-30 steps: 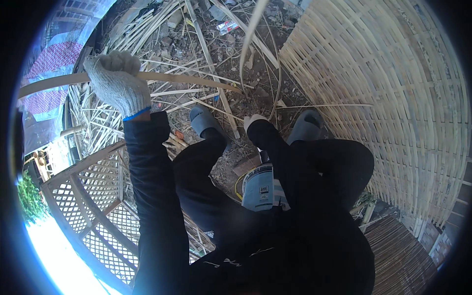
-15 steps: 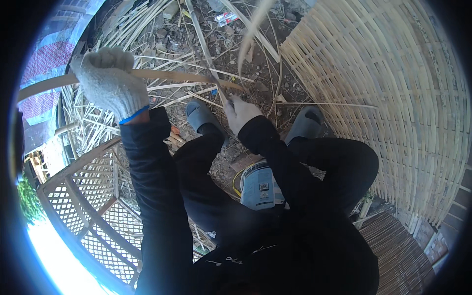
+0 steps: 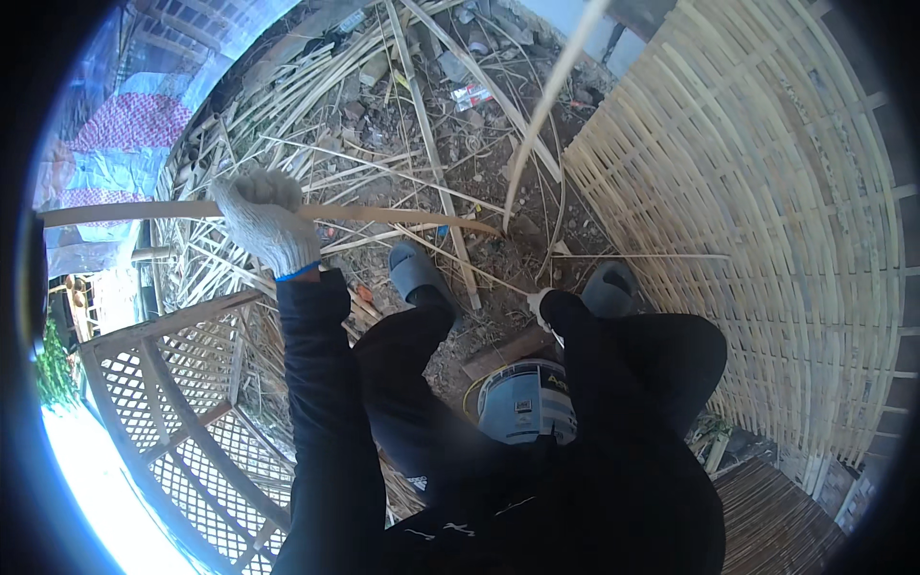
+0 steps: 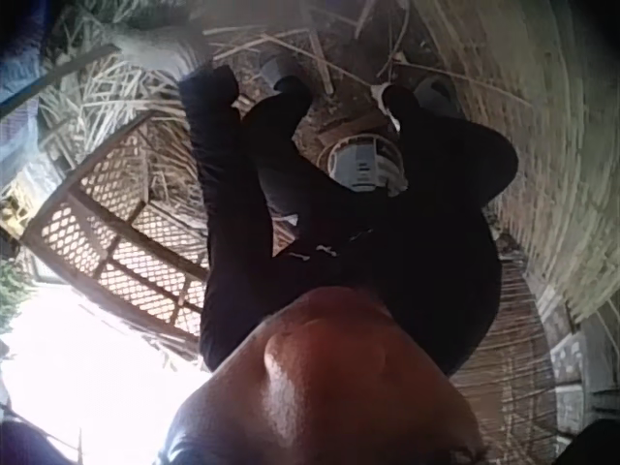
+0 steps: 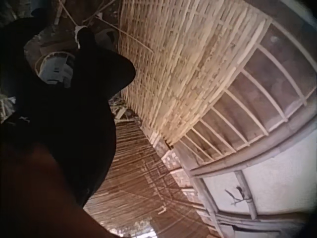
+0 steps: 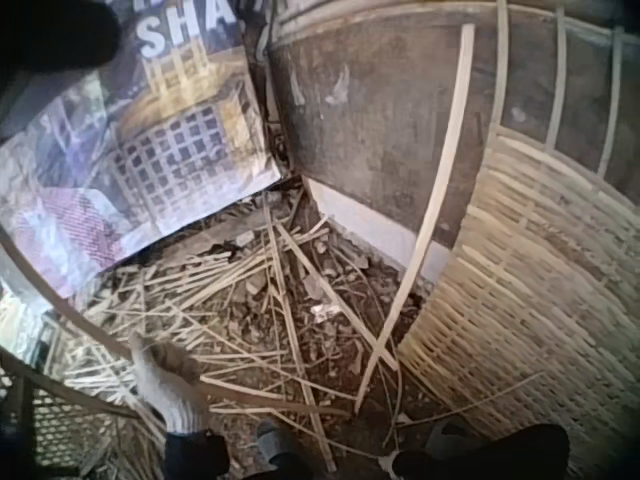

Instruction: Shaving and refining bamboo strips using a large machete to prepare them for weaving.

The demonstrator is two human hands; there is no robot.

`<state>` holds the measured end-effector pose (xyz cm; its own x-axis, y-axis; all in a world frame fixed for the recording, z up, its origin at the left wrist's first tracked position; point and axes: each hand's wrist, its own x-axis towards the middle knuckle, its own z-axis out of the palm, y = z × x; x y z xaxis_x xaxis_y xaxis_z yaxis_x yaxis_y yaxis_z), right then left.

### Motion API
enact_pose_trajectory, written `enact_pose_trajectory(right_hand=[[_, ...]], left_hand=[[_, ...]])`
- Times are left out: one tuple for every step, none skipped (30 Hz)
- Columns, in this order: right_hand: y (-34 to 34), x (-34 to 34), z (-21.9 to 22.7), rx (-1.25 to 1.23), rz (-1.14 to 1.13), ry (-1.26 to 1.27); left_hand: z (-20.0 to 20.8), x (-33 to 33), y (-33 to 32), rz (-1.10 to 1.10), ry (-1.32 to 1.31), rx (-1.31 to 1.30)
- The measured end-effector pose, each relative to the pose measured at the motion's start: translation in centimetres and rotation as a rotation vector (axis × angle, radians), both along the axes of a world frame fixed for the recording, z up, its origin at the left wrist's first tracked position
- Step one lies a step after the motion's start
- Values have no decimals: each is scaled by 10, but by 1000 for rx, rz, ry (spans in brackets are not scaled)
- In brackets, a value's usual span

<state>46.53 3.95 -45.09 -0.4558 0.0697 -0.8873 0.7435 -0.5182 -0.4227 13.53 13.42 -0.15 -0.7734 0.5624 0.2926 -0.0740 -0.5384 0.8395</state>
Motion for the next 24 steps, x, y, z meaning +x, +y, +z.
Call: enact_pose_trajectory(right_hand=[[1, -25, 47, -170, -146, -70], [9, -22, 76, -314, -327, -176], [18, -7, 82, -447, -420, -162], [25, 5, 85, -586, -503, -132], [27, 16, 87, -556, -513, -119], [30, 27, 86, -752, -552, 3], [34, 30, 89, -956, -577, 129], [37, 25, 89, -943, -573, 143], [30, 16, 95, -828, -585, 23], [21, 11, 97, -713, -608, -99], [15, 6, 97, -169, -276, -83], [19, 17, 81, 140, 63, -181], [23, 33, 64, 423, 409, -284], [17, 7, 86, 553, 434, -234], [18, -29, 126, 695, 455, -184], [15, -38, 138, 746, 296, -172], [14, -46, 144, 800, 141, -161], [13, -68, 178, 816, 123, -78], [12, -83, 213, 833, 106, 10], [13, -73, 216, 820, 71, 25], [13, -76, 216, 823, 81, 127], [10, -74, 213, 822, 90, 227], [-9, -70, 174, 921, -68, 224], [-18, -60, 130, 863, -30, 119]], left_hand=[[4, -14, -17, 21, 23, -27], [5, -14, -24, 10, 7, -27], [2, -14, -25, 2, -47, -3], [4, -8, -25, 32, -100, 4], [6, -3, -27, 66, -115, -4], [5, 0, -29, 103, -131, -13], [5, -1, -33, 137, -136, -37], [2, -5, -37, 174, -140, -65], [-2, -17, -47, 203, -123, -66], [2, -18, -51, 274, -178, -121], [-2, -24, -52, 242, -150, -90], [-11, -19, -47, 186, -147, -60], [-12, -1, -38, 149, -175, -82], [-2, 2, -45, 222, -153, -105], [7, 1, -49, 296, -132, -116], [13, 7, -47, 285, -147, -133], [11, 10, -43, 285, -133, -118], [8, 4, -48, 309, -102, -110], [5, -6, -55, 334, -98, -102], [11, 9, -46, 312, -68, -113], [9, 4, -49, 263, -54, -89], [7, 0, -53, 214, -42, -68], [8, -4, -58, 263, -55, -96], [8, -1, -59, 269, -55, -104]])
